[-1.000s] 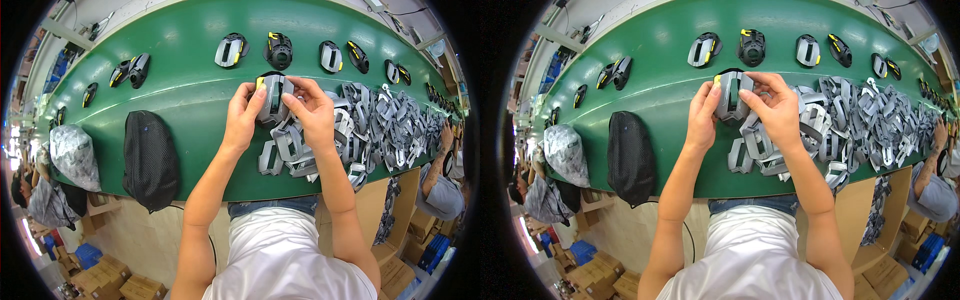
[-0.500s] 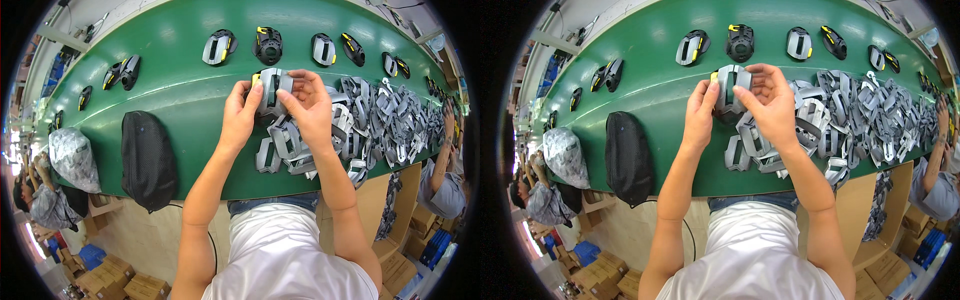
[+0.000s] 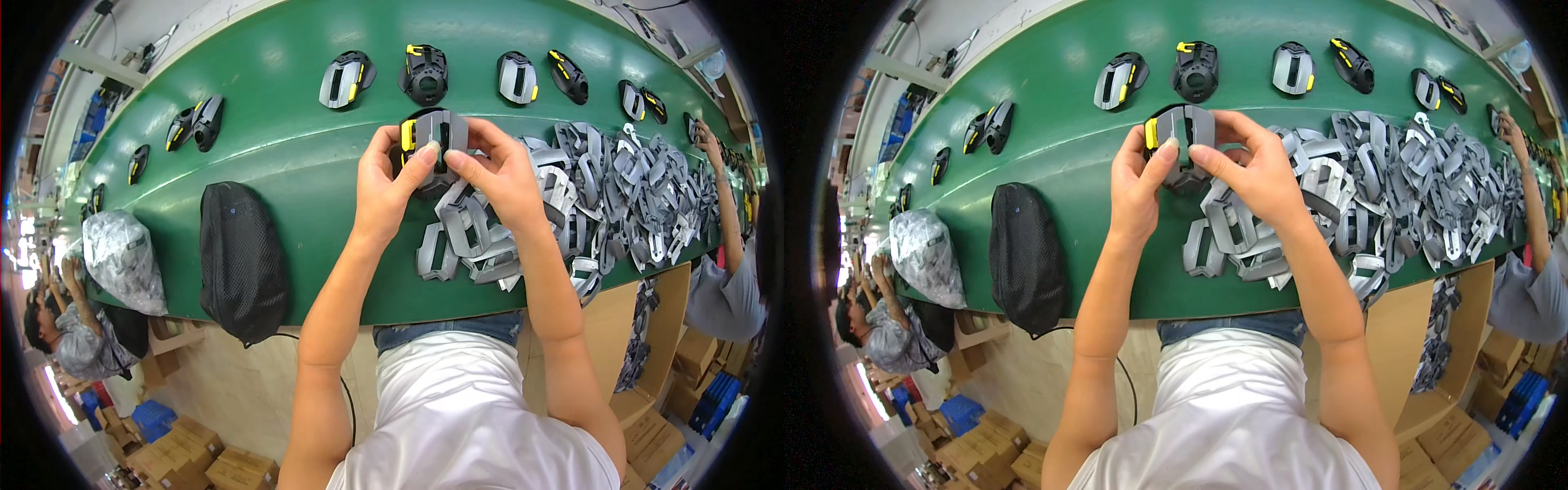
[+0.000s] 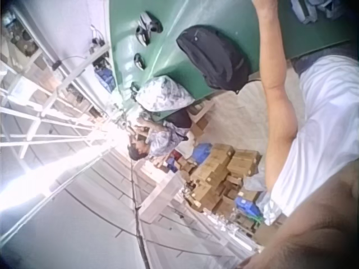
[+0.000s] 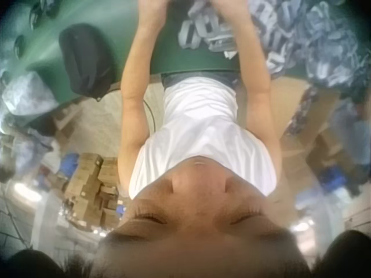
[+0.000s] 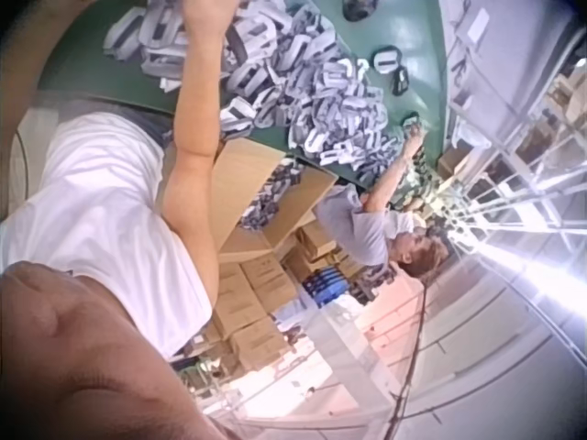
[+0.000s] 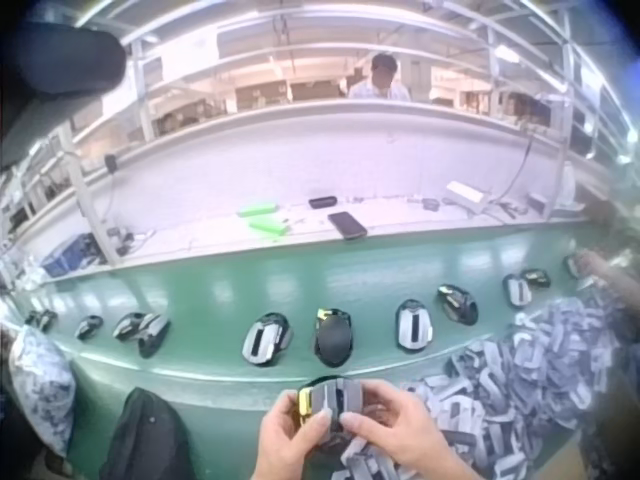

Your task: The person assembles plastic electronic components by hand, fitting internal components into a plastic housing on an industrial production line.

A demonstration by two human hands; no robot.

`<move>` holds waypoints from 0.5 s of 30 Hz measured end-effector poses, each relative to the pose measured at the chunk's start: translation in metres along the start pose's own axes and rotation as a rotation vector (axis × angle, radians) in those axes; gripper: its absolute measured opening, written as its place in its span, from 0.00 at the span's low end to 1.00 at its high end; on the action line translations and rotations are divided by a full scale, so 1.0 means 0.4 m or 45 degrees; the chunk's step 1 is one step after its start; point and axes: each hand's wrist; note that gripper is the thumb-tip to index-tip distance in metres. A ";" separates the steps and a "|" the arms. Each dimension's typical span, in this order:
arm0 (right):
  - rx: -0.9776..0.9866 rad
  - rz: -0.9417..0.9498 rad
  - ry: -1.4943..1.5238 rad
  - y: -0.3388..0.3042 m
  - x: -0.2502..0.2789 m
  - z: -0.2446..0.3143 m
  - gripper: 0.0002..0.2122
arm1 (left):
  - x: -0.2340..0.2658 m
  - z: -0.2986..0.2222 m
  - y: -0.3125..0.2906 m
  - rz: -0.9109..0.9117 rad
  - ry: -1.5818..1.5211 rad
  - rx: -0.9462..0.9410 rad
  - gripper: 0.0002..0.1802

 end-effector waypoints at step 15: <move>-0.032 0.101 0.126 -0.022 -0.001 0.016 0.15 | 0.007 0.000 -0.025 0.117 0.185 -0.107 0.15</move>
Point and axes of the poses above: each hand's wrist, its own y-axis towards the middle knuckle, its own x-axis out of the back of the hand, z = x × y, and after that the axes turned 15 degrees about -y, right-handed
